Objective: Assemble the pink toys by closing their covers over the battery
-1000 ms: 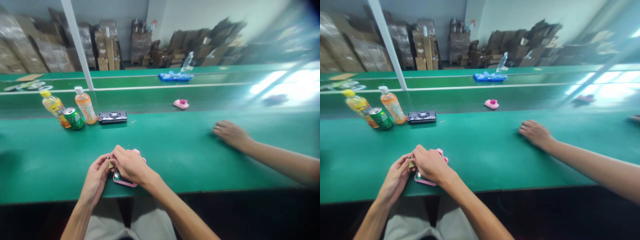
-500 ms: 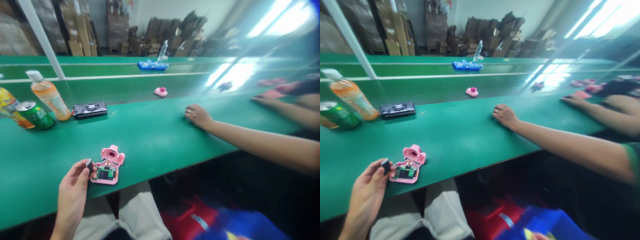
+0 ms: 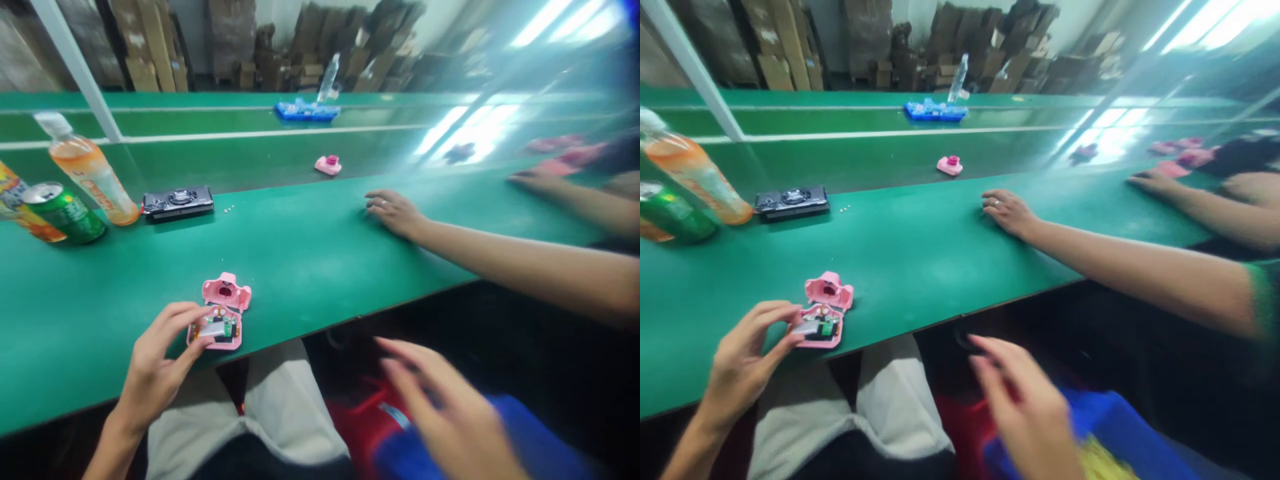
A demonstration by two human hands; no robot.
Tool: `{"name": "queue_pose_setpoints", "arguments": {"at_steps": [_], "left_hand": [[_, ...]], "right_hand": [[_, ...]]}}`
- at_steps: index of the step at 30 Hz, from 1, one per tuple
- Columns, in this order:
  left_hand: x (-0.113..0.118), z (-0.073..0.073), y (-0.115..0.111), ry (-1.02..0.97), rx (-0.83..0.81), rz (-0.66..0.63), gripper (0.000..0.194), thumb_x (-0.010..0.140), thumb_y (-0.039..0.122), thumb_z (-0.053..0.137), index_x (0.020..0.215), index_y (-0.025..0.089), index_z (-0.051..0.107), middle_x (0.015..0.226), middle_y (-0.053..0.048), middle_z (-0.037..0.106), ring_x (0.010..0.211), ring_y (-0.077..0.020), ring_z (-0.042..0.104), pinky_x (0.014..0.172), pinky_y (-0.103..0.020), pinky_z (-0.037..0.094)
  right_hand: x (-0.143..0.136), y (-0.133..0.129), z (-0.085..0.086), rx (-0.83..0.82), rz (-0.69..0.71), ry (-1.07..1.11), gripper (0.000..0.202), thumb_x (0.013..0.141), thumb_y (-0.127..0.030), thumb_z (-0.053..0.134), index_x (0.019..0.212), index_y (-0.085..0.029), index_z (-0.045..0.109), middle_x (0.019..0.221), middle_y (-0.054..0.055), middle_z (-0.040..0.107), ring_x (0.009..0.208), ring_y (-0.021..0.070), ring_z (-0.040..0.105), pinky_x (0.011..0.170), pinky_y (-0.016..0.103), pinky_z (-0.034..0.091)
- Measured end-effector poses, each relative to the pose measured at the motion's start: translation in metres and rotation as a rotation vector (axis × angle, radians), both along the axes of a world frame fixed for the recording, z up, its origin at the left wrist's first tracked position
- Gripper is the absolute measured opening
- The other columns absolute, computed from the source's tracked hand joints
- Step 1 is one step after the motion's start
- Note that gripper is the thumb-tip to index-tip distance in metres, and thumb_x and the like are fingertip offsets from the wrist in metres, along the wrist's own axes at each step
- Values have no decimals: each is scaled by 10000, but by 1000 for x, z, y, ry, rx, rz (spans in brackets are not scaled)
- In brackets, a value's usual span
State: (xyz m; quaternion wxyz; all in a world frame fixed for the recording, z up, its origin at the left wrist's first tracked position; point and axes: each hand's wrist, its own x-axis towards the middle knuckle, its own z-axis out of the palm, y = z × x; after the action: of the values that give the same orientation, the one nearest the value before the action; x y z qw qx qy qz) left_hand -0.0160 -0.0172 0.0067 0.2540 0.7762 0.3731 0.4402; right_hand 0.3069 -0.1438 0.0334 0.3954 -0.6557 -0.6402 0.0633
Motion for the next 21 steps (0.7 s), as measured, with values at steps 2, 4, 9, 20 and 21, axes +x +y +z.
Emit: {"name": "queue_pose_setpoints", "arguments": {"at_steps": [2,4,9,20,21], "left_hand": [[3,1,-4,52,29,-58,386,956,172,688,1315,312,661,1148,-26,695,1008,-148,692,896,-189,542],[7,2,-8,61,29,-81,428,965,152,662,1356,324,639,1158,-34,702,1008,-153,702,863,-189,559],[18,-2,-12,-41,-2,-12,418,950,141,674,1330,313,657,1077,-44,697,948,-165,703,818,-213,580],[5,-5,-8,176,113,68,350,993,348,650,1331,263,684,1167,-96,698,1074,-208,707,948,-254,583],[3,-5,-8,208,100,87,315,1011,269,617,1316,264,694,1156,-87,702,1064,-192,709,945,-237,578]], "right_hand": [[-39,32,7,-46,275,-28,288,1019,-232,575,1263,-345,678,1240,57,716,1090,202,711,919,304,622],[-76,64,15,-106,566,-54,275,999,-157,607,1238,-269,684,1282,60,702,1177,198,674,1000,315,589],[-102,109,20,-154,728,-22,128,953,-102,683,1021,-208,709,992,11,754,977,161,702,987,290,571],[-92,110,4,-46,692,96,252,1036,-189,548,1173,-265,745,977,34,702,864,143,686,779,225,606],[-93,108,4,-25,685,93,259,1034,-180,542,1179,-260,742,979,42,700,854,144,683,770,226,610]]}}
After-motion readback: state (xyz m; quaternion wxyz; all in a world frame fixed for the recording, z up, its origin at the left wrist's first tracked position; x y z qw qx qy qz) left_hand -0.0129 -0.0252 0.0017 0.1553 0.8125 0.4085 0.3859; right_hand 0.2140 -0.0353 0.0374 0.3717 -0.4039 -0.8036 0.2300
